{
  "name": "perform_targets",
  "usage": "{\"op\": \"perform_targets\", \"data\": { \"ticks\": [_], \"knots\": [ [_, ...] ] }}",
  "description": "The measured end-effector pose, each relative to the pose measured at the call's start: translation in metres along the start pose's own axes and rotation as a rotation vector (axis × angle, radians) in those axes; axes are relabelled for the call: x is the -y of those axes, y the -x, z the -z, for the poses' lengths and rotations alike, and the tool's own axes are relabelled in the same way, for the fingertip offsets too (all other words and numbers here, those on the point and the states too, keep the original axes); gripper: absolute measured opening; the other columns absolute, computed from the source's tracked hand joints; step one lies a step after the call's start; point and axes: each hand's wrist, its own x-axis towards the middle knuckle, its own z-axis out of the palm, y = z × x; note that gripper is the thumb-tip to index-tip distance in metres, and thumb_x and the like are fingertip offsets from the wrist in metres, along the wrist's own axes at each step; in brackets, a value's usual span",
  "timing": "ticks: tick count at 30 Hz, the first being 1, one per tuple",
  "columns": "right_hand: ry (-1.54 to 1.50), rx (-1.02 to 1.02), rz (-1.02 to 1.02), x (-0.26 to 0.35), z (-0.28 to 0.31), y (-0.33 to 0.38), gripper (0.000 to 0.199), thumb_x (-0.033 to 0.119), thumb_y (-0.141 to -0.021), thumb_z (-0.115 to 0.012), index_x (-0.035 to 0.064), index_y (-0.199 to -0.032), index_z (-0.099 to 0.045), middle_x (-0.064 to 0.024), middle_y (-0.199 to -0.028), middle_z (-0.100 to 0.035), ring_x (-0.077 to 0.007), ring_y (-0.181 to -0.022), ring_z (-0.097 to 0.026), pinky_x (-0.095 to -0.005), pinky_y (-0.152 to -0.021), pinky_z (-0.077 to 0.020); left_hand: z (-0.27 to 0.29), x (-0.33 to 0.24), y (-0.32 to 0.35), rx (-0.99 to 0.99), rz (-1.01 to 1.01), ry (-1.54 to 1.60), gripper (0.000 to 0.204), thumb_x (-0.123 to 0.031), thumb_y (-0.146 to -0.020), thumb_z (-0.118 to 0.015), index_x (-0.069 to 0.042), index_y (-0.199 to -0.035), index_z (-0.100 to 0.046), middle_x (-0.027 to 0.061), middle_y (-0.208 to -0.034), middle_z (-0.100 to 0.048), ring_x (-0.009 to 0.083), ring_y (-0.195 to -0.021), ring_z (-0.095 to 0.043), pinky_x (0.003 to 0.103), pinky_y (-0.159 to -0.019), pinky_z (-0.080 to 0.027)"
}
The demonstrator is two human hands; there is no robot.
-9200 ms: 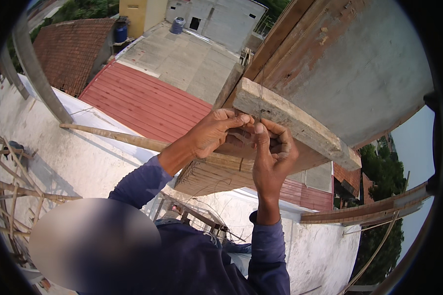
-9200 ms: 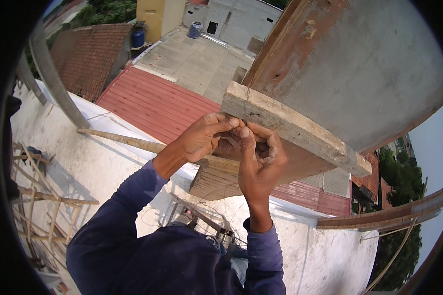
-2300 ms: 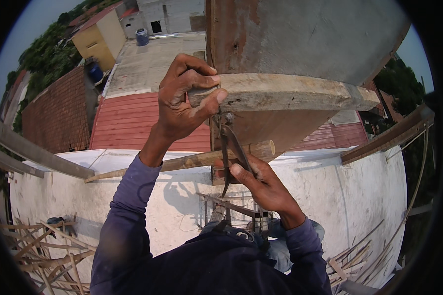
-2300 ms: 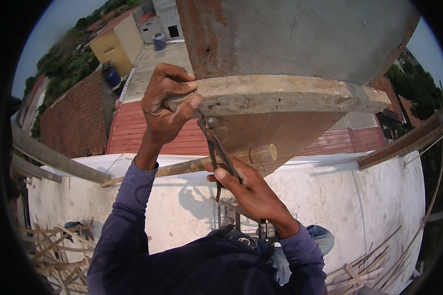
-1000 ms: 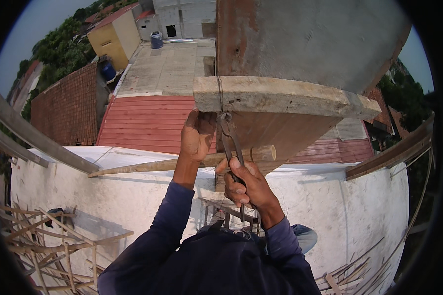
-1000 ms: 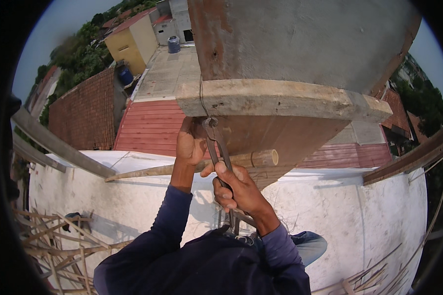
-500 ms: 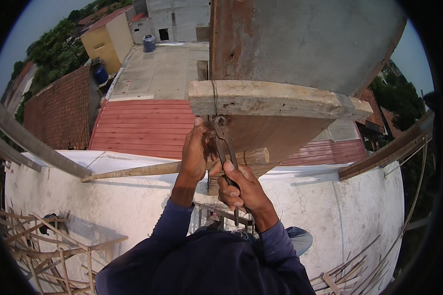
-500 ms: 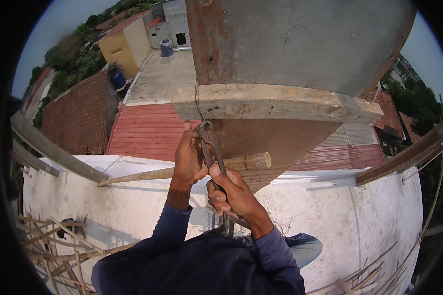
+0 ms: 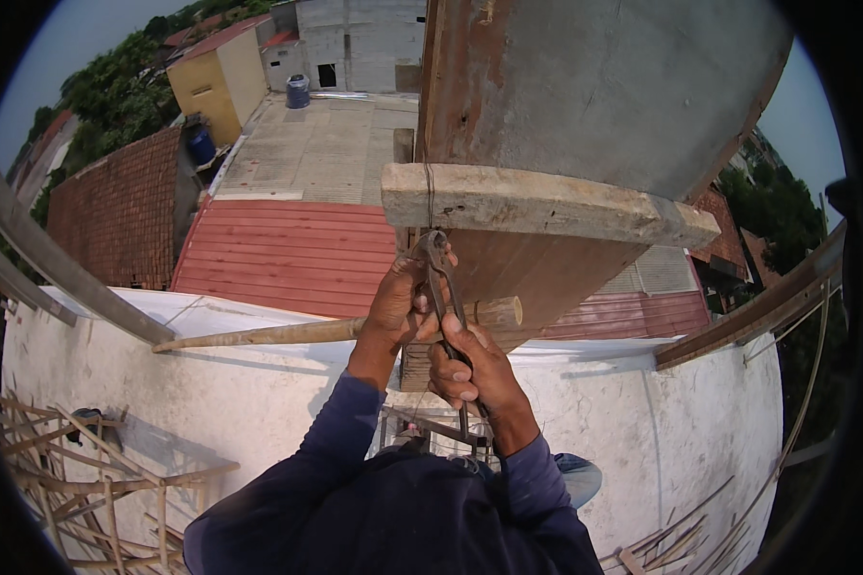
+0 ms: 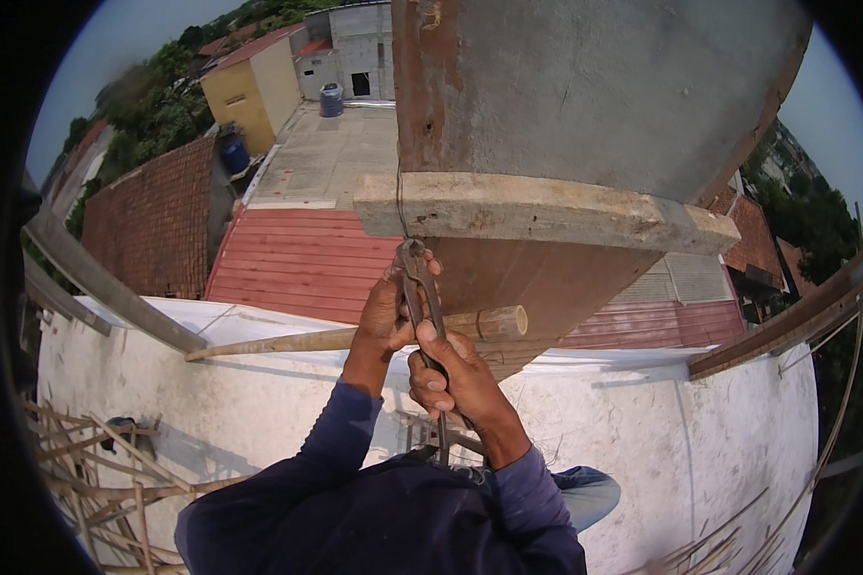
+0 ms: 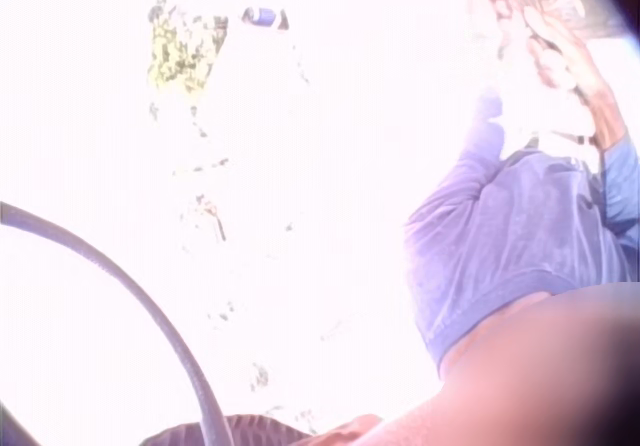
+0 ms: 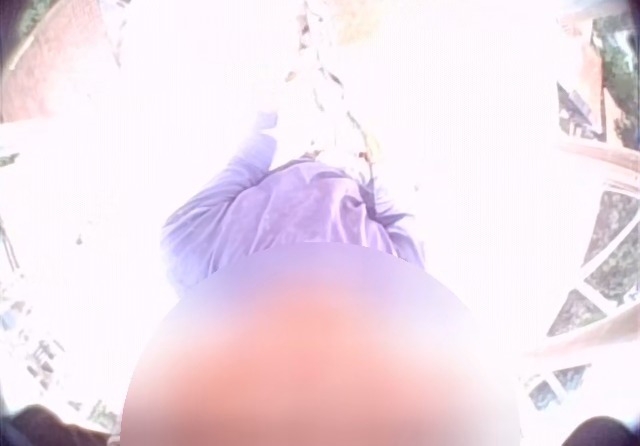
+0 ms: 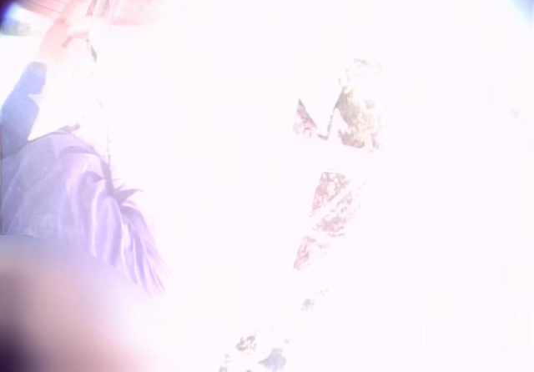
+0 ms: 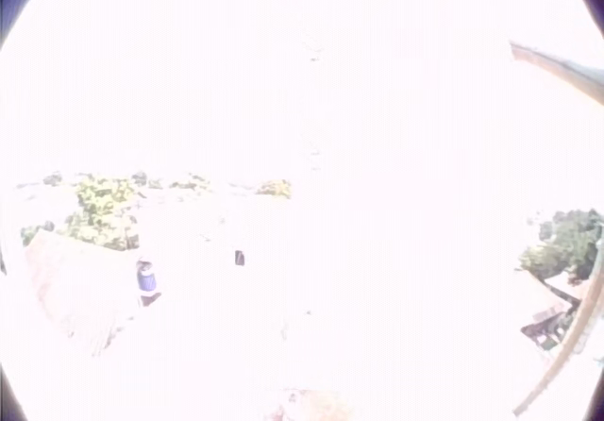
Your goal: The person secures bamboo poles to a wooden frame using wire and pliers. They wrap wire around the pole and frame, twist it with pliers, and repeat the process at multiple points to fasten the structure.
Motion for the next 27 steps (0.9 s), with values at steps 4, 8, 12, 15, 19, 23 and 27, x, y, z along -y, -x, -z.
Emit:
{"op": "perform_targets", "data": {
  "ticks": [4,8,12,15,19,23,27],
  "knots": [
    [0.028,-0.004,-0.011,0.003,0.005,0.001,0.046,0.042,-0.114,-0.042,-0.0005,-0.116,-0.059,0.0068,-0.057,-0.035,-0.0032,-0.038,-0.036,-0.0222,-0.036,-0.036,-0.014,-0.036,0.014,-0.152,-0.054,-0.417,0.023,-0.014,-0.101,-0.069,-0.002,-0.121,-0.07,0.0073,-0.094,-0.075,0.0006,-0.046,-0.044,0.017,-0.042,-0.036],
    [0.103,-0.001,0.004,0.005,0.008,0.0,0.047,0.042,-0.114,-0.042,-0.0013,-0.117,-0.06,0.0065,-0.057,-0.036,-0.0035,-0.038,-0.036,-0.0221,-0.036,-0.0354,-0.044,-0.063,0.025,-0.294,-0.051,-0.778,0.024,-0.016,-0.098,-0.074,-0.001,-0.117,-0.073,0.0072,-0.092,-0.076,-0.0001,-0.048,-0.046,0.017,-0.042,-0.035],
    [0.203,-0.019,0.012,0.008,0.008,-0.001,0.048,0.041,-0.114,-0.042,-0.003,-0.122,-0.061,0.0056,-0.057,-0.037,-0.0056,-0.04,-0.04,-0.0238,-0.04,-0.0372,-0.062,-0.064,0.028,-0.317,-0.111,-0.948,0.026,-0.016,-0.097,-0.076,-0.001,-0.118,-0.074,0.0055,-0.088,-0.076,-0.0002,-0.052,-0.049,0.017,-0.045,-0.037],
    [0.306,-0.052,0.021,0.007,0.008,-0.001,0.049,0.04,-0.113,-0.045,-0.0028,-0.127,-0.063,0.0039,-0.06,-0.044,-0.0074,-0.047,-0.045,-0.0265,-0.049,-0.0409,-0.064,-0.057,0.028,-0.311,-0.192,-1.025,0.025,-0.016,-0.096,-0.078,0.0,-0.114,-0.074,0.0026,-0.084,-0.073,0.0007,-0.057,-0.053,0.018,-0.048,-0.04],
    [0.562,-0.145,0.108,0.006,0.006,-0.002,0.048,0.039,-0.112,-0.05,0.0005,-0.135,-0.065,0.0011,-0.07,-0.059,-0.0069,-0.063,-0.052,-0.0299,-0.061,-0.0432,-0.06,-0.049,0.024,-0.257,-0.234,-0.978,0.017,-0.01,-0.097,-0.076,0.001,-0.108,-0.072,0.0009,-0.085,-0.07,0.0015,-0.065,-0.057,0.019,-0.055,-0.045],
    [0.732,-0.192,0.015,0.011,0.003,0.0,0.05,0.032,-0.111,-0.052,-0.0019,-0.147,-0.054,-0.0085,-0.092,-0.073,-0.0099,-0.08,-0.063,-0.028,-0.063,-0.052,-0.054,-0.045,0.022,-0.217,-0.361,-1.114,0.009,-0.004,-0.098,-0.072,0.002,-0.103,-0.068,0.0011,-0.09,-0.068,0.0027,-0.078,-0.06,0.02,-0.065,-0.047],
    [0.511,-0.134,0.064,0.016,-0.008,0.005,0.055,0.031,-0.111,-0.052,-0.0019,-0.154,-0.045,-0.0166,-0.122,-0.071,-0.0193,-0.104,-0.07,-0.033,-0.084,-0.0614,-0.051,-0.043,0.027,-0.208,-0.377,-1.095,0.007,-0.002,-0.099,-0.07,0.003,-0.099,-0.066,0.0015,-0.091,-0.067,0.0039,-0.084,-0.06,0.021,-0.071,-0.049]
  ]
}}
